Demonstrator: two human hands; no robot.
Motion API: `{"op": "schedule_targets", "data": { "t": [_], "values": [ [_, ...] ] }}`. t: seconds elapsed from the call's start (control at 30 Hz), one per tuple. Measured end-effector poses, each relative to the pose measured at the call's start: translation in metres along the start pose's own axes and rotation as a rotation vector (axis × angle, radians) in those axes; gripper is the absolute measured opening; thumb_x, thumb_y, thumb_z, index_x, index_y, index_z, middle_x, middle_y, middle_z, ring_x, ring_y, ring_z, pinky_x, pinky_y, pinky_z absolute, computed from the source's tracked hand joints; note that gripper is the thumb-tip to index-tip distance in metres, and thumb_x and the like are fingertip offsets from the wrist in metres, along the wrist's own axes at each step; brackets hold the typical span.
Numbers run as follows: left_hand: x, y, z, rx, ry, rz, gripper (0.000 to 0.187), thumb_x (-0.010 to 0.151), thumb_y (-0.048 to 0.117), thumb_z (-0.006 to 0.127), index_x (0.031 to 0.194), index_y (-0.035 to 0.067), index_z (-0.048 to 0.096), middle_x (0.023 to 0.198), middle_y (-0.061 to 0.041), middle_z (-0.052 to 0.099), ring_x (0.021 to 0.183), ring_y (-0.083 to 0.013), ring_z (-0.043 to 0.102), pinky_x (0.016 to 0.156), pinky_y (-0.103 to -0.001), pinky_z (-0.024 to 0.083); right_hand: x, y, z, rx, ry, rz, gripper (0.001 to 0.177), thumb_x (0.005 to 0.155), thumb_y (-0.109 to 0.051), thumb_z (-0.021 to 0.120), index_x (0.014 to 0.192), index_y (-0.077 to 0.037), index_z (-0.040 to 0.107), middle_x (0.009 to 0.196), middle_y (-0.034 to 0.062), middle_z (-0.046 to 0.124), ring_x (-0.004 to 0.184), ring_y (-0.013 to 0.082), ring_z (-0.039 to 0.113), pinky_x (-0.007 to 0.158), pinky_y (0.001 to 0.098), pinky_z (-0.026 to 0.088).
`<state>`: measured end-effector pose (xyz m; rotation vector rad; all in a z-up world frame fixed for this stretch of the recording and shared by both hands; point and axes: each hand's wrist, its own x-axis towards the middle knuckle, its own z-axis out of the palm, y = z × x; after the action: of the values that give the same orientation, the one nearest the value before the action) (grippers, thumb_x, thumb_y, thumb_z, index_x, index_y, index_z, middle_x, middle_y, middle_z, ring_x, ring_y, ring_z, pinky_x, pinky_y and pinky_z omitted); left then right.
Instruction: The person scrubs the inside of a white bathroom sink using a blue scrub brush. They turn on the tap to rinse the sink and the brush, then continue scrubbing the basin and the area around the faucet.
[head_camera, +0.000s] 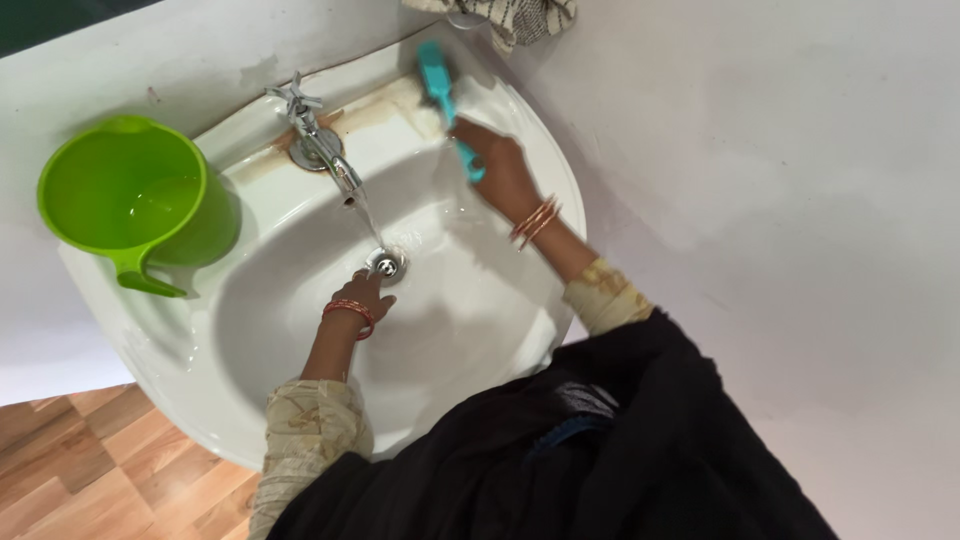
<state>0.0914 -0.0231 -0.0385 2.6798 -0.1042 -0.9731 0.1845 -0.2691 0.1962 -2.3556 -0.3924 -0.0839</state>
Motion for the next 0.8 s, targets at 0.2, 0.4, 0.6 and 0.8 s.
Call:
{"op": "schedule_targets", "data": {
  "t": [0.2, 0.4, 0.6, 0.8],
  "values": [
    [-0.004, -0.001, 0.006, -0.011, 0.018, 0.031, 0.069, 0.096, 0.050, 0.060, 0.155, 0.020, 0.038, 0.163, -0.013, 0.034, 0.141, -0.0337, 0.048, 0.112, -0.049, 0.046, -0.030, -0.010, 0.029, 0.065, -0.129, -0.302, 0.065, 0.074, 0.018, 0.063, 0.134, -0.007, 0.066, 0.151, 0.0126, 0.056, 0.117, 0.0296, 0.068, 0.076, 0.0302, 0.064],
    [-0.001, 0.001, -0.003, -0.012, -0.008, 0.008, 0.070, 0.096, 0.049, 0.060, 0.157, 0.022, 0.038, 0.160, -0.014, 0.039, 0.140, -0.0328, 0.051, 0.112, -0.048, 0.047, -0.020, 0.006, 0.017, -0.116, 0.083, -0.258, 0.066, 0.078, 0.016, 0.064, 0.139, -0.011, 0.065, 0.150, 0.0094, 0.059, 0.115, 0.0270, 0.070, 0.091, 0.0339, 0.063],
    [-0.013, 0.004, -0.004, -0.016, -0.004, 0.025, 0.068, 0.097, 0.050, 0.059, 0.156, 0.023, 0.039, 0.160, -0.014, 0.039, 0.139, -0.0336, 0.051, 0.112, -0.048, 0.047, -0.047, 0.010, 0.020, -0.013, -0.046, -0.237, 0.070, 0.073, 0.018, 0.064, 0.137, -0.010, 0.064, 0.152, 0.0103, 0.057, 0.123, 0.0263, 0.067, 0.077, 0.0299, 0.064],
    [-0.014, 0.008, -0.010, -0.018, -0.015, 0.014, 0.070, 0.096, 0.050, 0.060, 0.157, 0.023, 0.038, 0.157, -0.014, 0.043, 0.140, -0.0323, 0.051, 0.113, -0.048, 0.047, -0.071, 0.005, -0.001, -0.055, -0.032, -0.238, 0.069, 0.072, 0.020, 0.062, 0.135, -0.008, 0.065, 0.153, 0.0109, 0.056, 0.133, 0.0281, 0.061, 0.072, 0.0283, 0.063]
  ]
}}
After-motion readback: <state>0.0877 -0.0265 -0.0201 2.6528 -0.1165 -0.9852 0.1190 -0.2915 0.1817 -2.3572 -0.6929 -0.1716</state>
